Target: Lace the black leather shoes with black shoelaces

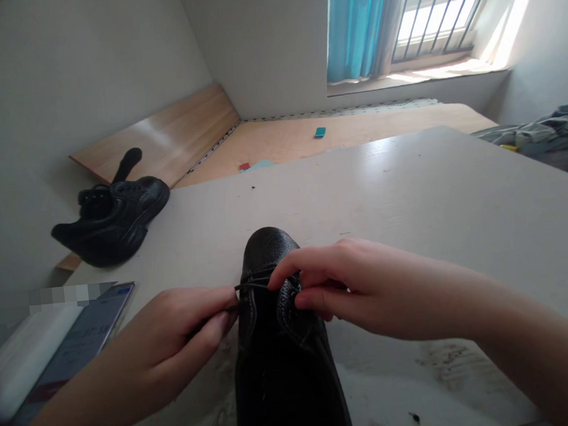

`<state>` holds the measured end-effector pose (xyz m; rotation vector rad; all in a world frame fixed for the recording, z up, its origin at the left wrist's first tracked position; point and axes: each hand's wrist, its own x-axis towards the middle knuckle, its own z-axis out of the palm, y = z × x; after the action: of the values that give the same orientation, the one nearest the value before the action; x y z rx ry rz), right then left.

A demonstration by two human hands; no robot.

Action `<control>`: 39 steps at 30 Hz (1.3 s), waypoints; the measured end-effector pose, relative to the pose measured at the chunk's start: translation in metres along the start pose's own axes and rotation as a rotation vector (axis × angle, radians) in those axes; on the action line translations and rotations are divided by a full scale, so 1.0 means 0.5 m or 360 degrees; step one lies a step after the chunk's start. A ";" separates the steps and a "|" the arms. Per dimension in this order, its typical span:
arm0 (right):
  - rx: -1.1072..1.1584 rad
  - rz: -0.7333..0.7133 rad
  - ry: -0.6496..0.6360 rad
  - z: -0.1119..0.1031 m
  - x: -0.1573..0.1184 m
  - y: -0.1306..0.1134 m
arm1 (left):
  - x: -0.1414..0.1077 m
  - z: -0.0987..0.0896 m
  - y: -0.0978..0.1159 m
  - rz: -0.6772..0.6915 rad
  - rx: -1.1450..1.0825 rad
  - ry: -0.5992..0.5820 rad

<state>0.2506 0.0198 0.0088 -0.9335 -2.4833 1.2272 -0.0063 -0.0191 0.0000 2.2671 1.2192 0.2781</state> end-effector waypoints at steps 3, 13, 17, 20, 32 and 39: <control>-0.0017 0.0017 0.0011 0.000 0.000 -0.002 | -0.001 -0.001 0.000 0.0016 0.0030 0.0030; -0.0069 0.0121 0.0133 0.021 0.002 -0.016 | -0.011 -0.006 0.002 0.0088 0.0071 0.0148; -0.0266 0.0138 0.0299 0.044 -0.008 -0.034 | -0.009 -0.003 0.008 0.0113 0.0120 0.0224; -0.0392 0.0077 0.0400 0.056 -0.012 -0.042 | -0.007 0.000 0.007 0.0100 0.0150 0.0185; -0.0571 -0.0019 0.0721 0.092 -0.019 -0.045 | -0.001 0.011 0.002 0.0016 0.0279 0.0134; -0.0809 -0.0091 0.0790 0.101 -0.013 -0.049 | 0.000 0.014 0.006 0.0046 0.0327 0.0181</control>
<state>0.2217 -0.0274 -0.0033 -1.1011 -2.4018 0.2760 -0.0012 -0.0229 -0.0039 2.4752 1.3274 0.3086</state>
